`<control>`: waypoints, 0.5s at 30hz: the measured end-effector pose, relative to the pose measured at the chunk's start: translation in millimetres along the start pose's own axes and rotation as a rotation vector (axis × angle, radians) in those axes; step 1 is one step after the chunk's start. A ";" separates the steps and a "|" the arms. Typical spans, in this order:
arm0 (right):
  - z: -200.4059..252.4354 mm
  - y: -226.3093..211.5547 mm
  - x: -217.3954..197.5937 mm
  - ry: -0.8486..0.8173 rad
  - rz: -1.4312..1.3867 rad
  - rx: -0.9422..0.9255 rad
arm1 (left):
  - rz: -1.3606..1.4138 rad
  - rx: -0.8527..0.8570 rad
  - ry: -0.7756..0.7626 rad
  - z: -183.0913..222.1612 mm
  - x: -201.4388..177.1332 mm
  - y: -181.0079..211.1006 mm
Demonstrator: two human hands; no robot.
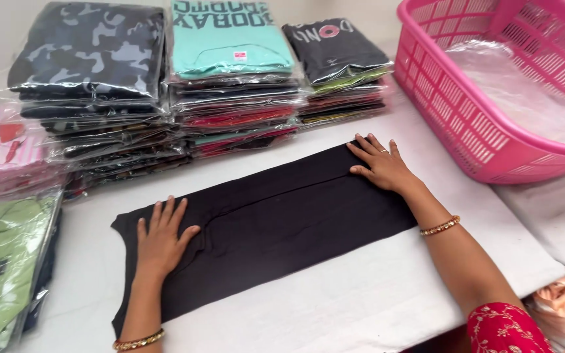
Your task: The person folds a green floral shirt and a black t-shirt on a white table. They place each folded item into a clear plastic bag and stack the packaged clothes with other pre-packaged items.
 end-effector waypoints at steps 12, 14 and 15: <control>-12.2 69.1 17.3 0.355 -0.200 0.028 | 0.024 -0.078 0.002 -1.5 8.7 -19.1; -12.4 66.6 16.2 0.363 -0.186 0.012 | 0.039 -0.072 0.017 -2.0 8.5 -19.2; -12.7 64.3 14.9 0.342 -0.188 0.022 | 0.029 -0.076 0.028 -2.4 7.9 -19.3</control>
Point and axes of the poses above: each hand's wrist, its own z-axis away from the middle knuckle, its own x-axis out of the palm, y = z × x, the point moved 6 cm from there along -z, towards the middle knuckle, and after that the axes turned 5 degrees about -x, right-handed, at the moved point
